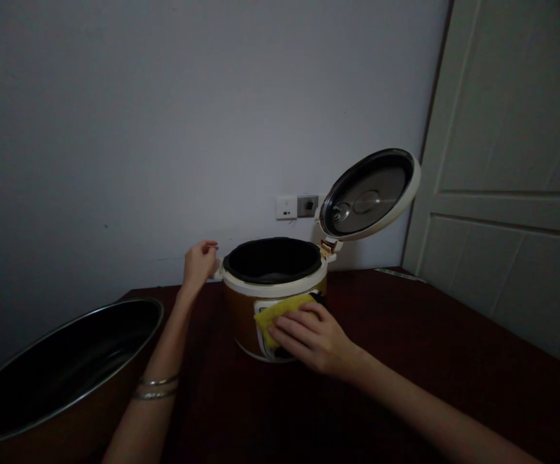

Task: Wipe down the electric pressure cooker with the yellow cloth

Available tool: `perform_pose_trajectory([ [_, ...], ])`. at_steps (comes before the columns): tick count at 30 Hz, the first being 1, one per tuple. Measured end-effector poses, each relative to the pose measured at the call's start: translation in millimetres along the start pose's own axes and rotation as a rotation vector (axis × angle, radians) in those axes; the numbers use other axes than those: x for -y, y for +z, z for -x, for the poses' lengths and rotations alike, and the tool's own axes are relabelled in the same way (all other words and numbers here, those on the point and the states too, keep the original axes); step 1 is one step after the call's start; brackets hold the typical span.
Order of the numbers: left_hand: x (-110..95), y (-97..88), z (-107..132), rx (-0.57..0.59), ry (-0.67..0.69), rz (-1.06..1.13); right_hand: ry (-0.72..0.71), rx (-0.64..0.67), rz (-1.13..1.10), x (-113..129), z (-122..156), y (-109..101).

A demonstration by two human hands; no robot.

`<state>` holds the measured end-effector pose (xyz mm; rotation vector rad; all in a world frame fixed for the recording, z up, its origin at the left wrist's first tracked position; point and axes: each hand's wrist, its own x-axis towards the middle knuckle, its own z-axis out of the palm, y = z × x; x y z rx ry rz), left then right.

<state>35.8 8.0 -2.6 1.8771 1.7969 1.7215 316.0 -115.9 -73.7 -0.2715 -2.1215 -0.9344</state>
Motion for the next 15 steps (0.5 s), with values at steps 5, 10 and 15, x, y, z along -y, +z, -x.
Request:
perform_pose_trajectory([
  [5,-66,-34.8,35,-0.227,0.313,-0.041,0.152,0.028,0.092,-13,11,-11],
  [10,-136,-40.1,99,-0.193,0.722,-0.071,0.199,0.054,0.090,-27,13,-17],
  [15,-141,-14.8,132,0.252,1.297,-0.146,0.187,-0.029,0.080,-41,11,-23],
])
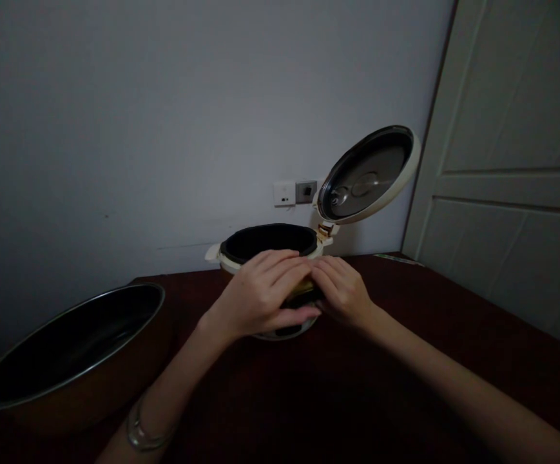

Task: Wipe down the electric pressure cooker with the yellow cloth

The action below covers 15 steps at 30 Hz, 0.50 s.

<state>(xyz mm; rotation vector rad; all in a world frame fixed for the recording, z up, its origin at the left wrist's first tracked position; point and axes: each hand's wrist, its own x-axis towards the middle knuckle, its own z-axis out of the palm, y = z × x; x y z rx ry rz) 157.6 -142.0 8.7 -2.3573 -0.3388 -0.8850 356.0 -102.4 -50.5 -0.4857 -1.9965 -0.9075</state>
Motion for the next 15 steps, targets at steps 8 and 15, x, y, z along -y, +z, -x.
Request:
perform_pose_trajectory([
  [8,14,26.0,36,0.111,0.155,-0.246,-0.043,0.006,0.031,-9,0,2],
  [15,29,16.8,56,0.064,0.294,-0.202,-0.217,0.044,0.017,-6,2,2],
])
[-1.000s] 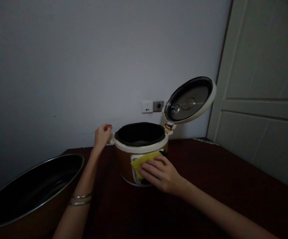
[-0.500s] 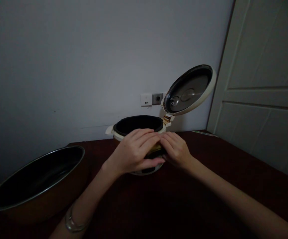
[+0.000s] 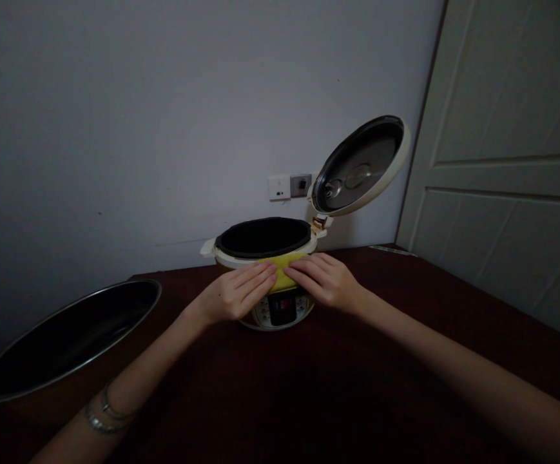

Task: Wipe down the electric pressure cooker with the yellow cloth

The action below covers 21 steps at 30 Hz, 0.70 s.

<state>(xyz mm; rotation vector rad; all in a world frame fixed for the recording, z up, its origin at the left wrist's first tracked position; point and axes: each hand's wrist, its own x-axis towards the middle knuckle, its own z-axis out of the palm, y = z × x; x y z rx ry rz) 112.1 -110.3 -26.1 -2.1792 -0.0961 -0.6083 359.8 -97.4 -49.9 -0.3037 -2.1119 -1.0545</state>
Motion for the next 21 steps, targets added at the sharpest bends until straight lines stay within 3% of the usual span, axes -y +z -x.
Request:
perform_pose_trajectory([
  [10,-9,12.9,12,-0.055,0.008,-0.007,-0.027,-0.026,-0.038,5,13,3],
  [21,-21,8.3,9,-0.031,0.027,-0.157,-0.059,-0.020,-0.070,5,17,4],
])
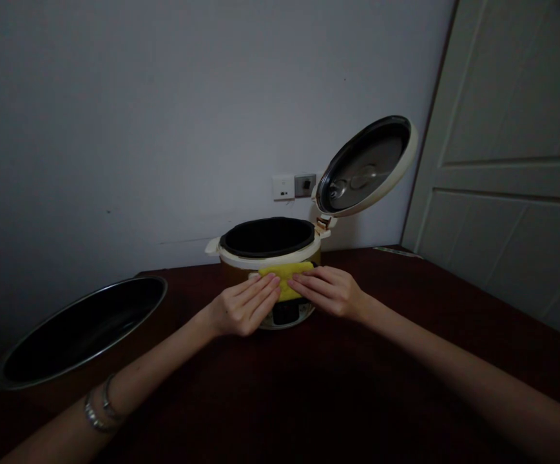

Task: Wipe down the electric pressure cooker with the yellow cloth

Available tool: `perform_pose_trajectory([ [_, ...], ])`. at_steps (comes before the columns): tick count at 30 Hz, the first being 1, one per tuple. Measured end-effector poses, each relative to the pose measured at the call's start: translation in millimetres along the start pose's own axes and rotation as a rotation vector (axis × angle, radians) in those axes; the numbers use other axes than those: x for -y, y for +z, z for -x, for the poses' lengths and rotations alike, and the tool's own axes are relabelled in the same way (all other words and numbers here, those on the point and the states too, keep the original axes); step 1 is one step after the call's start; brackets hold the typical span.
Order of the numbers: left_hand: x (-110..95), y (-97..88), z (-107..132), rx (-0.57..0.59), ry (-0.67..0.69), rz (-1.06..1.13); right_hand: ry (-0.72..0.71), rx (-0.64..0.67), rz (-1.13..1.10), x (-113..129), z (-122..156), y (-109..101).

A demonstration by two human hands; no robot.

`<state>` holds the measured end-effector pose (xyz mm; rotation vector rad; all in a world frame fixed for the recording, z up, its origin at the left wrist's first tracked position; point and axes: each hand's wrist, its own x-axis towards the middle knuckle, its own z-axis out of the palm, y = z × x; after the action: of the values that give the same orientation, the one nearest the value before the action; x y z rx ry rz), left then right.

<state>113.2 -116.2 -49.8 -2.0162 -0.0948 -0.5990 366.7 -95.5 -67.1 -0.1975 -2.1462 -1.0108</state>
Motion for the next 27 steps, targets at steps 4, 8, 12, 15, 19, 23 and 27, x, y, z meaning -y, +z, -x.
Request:
perform_pose_trajectory([
  [4,-12,2.9,6,-0.023,0.016,0.016,-0.001,0.020,-0.039,9,7,3],
  [8,-33,5.4,16,0.028,0.035,0.076,-0.012,0.083,-0.095,27,19,9],
  [12,-54,11.3,30,0.045,0.006,0.109,0.020,0.115,-0.130,45,30,17],
  [15,-64,14.9,37,0.031,0.005,0.147,0.029,0.131,-0.155,54,35,21],
  [19,-76,14.7,39,0.083,-0.008,0.187,0.049,0.171,-0.198,64,41,26],
  [23,-88,12.2,37,0.109,-0.052,0.173,0.030,0.237,-0.203,72,45,28],
  [27,-92,2.4,27,0.135,-0.063,0.178,-0.041,0.314,-0.204,68,42,18],
])
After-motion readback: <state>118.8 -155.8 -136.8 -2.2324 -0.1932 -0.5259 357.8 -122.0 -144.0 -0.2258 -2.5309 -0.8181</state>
